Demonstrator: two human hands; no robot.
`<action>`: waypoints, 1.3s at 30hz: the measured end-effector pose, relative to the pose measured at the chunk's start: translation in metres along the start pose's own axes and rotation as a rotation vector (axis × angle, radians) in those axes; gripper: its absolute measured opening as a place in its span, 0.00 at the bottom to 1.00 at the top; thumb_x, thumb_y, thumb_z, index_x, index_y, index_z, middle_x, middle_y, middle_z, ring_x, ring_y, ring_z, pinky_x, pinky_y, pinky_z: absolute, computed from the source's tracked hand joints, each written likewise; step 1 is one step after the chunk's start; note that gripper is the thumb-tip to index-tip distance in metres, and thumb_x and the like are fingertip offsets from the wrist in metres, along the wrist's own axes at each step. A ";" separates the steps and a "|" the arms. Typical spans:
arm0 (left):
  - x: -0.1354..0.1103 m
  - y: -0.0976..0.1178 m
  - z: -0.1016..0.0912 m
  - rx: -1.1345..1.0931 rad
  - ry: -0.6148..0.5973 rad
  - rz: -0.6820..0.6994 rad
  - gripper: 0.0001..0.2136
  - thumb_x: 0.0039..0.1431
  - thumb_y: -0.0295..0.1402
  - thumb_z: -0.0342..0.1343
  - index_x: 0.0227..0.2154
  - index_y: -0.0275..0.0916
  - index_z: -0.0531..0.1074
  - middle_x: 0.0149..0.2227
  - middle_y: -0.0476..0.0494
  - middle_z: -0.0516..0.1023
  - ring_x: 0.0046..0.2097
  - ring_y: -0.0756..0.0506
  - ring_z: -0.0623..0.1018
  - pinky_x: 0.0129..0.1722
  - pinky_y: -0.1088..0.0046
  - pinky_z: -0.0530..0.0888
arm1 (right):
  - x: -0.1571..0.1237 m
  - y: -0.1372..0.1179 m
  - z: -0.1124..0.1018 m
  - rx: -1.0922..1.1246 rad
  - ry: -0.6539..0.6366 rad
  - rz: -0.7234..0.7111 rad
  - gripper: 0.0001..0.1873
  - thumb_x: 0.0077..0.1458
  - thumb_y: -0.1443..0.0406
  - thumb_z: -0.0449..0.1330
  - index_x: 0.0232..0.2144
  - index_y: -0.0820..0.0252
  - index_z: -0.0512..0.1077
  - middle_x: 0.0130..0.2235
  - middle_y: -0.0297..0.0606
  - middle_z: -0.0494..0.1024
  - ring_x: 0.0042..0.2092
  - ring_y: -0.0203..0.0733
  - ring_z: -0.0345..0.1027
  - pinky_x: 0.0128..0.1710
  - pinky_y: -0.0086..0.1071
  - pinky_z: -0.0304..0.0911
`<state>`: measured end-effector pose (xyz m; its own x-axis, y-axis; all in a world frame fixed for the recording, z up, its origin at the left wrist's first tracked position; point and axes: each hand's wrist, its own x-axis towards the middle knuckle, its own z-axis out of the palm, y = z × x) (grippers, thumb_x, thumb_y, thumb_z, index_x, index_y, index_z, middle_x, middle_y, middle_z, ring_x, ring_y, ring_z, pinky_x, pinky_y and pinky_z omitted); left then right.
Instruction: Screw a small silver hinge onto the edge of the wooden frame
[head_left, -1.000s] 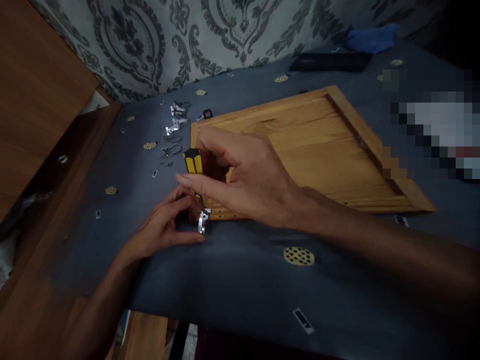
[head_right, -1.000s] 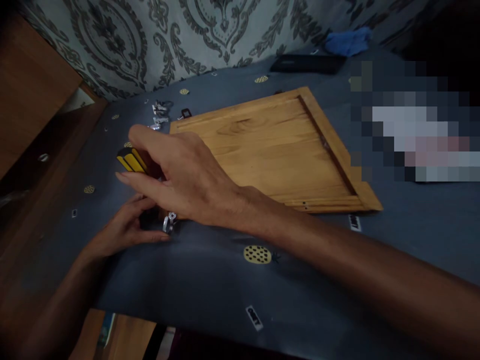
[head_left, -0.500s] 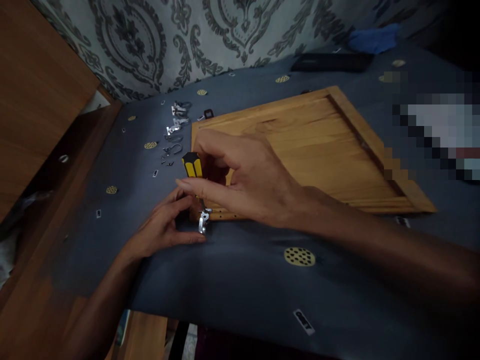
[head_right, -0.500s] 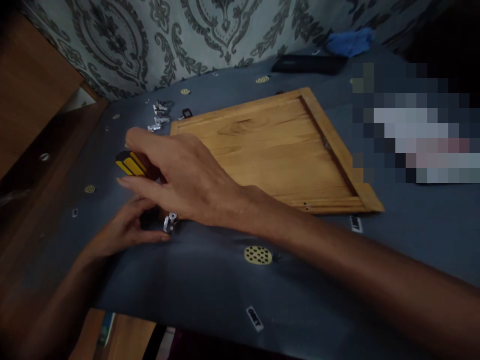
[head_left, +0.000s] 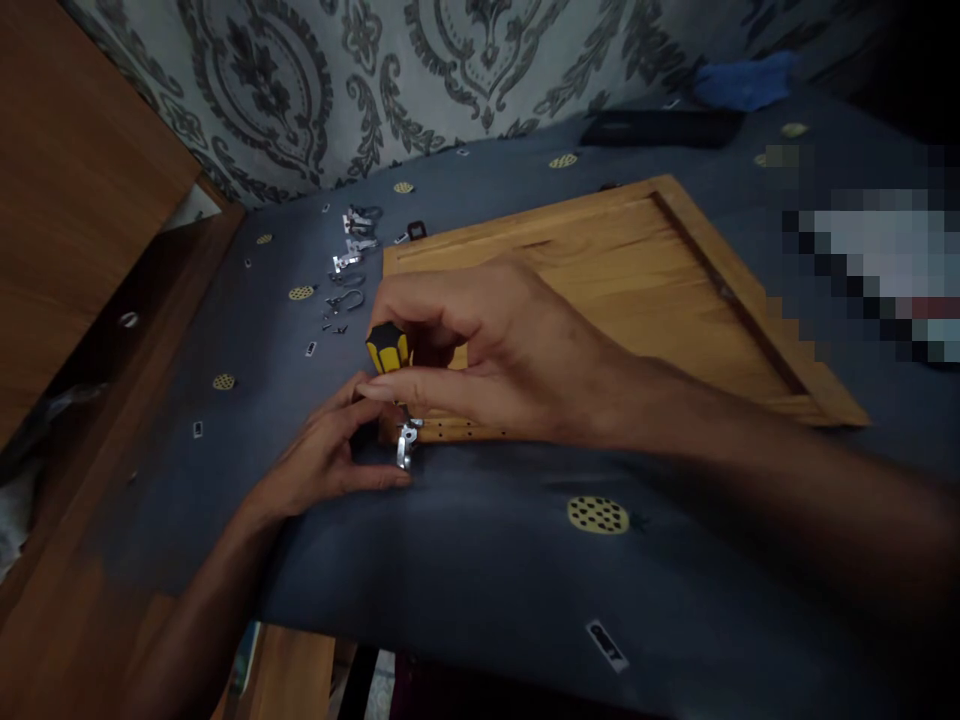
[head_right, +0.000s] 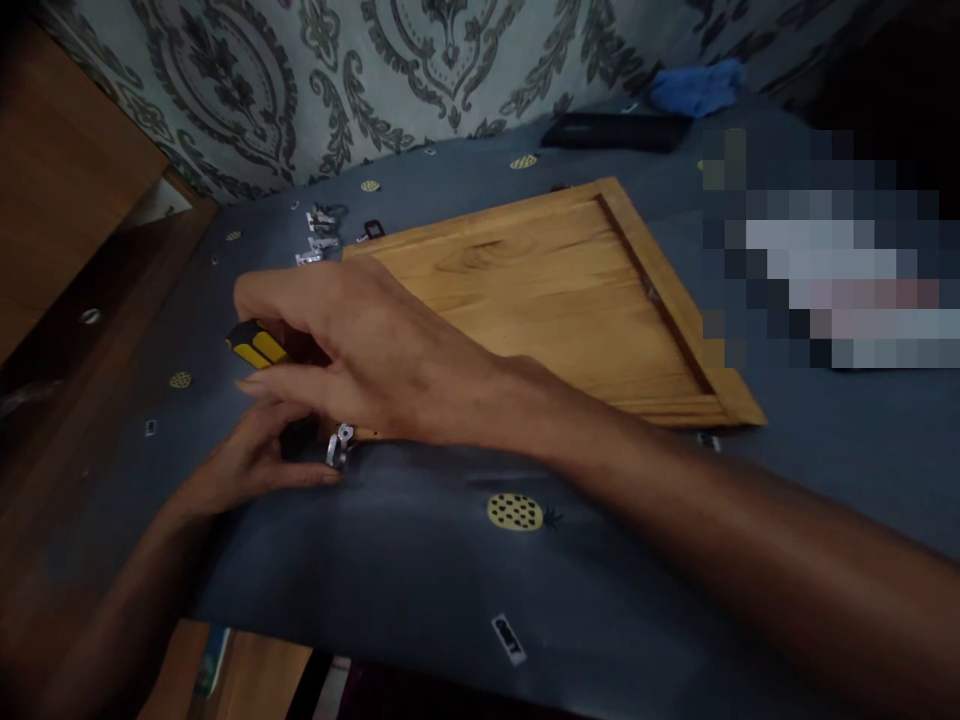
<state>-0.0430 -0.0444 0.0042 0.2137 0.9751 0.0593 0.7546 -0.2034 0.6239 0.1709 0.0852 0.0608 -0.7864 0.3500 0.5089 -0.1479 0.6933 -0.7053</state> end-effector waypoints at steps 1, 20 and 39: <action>-0.001 0.000 0.000 -0.004 0.005 -0.005 0.21 0.56 0.51 0.70 0.44 0.42 0.79 0.43 0.45 0.77 0.49 0.39 0.77 0.51 0.61 0.76 | -0.001 0.000 0.003 -0.019 0.046 0.013 0.12 0.63 0.65 0.67 0.31 0.58 0.68 0.28 0.22 0.73 0.30 0.28 0.67 0.30 0.24 0.64; 0.003 0.005 -0.001 -0.053 -0.057 -0.004 0.22 0.59 0.49 0.69 0.49 0.42 0.77 0.48 0.43 0.74 0.50 0.40 0.75 0.52 0.62 0.75 | -0.010 -0.008 0.023 -0.123 0.442 -0.042 0.16 0.65 0.54 0.65 0.31 0.54 0.66 0.29 0.29 0.71 0.29 0.34 0.68 0.32 0.30 0.69; 0.001 0.004 0.000 -0.087 -0.078 -0.019 0.18 0.59 0.46 0.69 0.46 0.42 0.75 0.46 0.45 0.71 0.46 0.43 0.75 0.46 0.68 0.74 | -0.087 0.032 -0.014 -0.248 0.372 0.262 0.05 0.61 0.60 0.66 0.33 0.53 0.77 0.45 0.44 0.82 0.51 0.54 0.77 0.51 0.52 0.72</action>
<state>-0.0397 -0.0439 0.0070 0.2503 0.9681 -0.0114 0.7026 -0.1735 0.6901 0.2428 0.0855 0.0011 -0.5053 0.7006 0.5038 0.2069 0.6652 -0.7175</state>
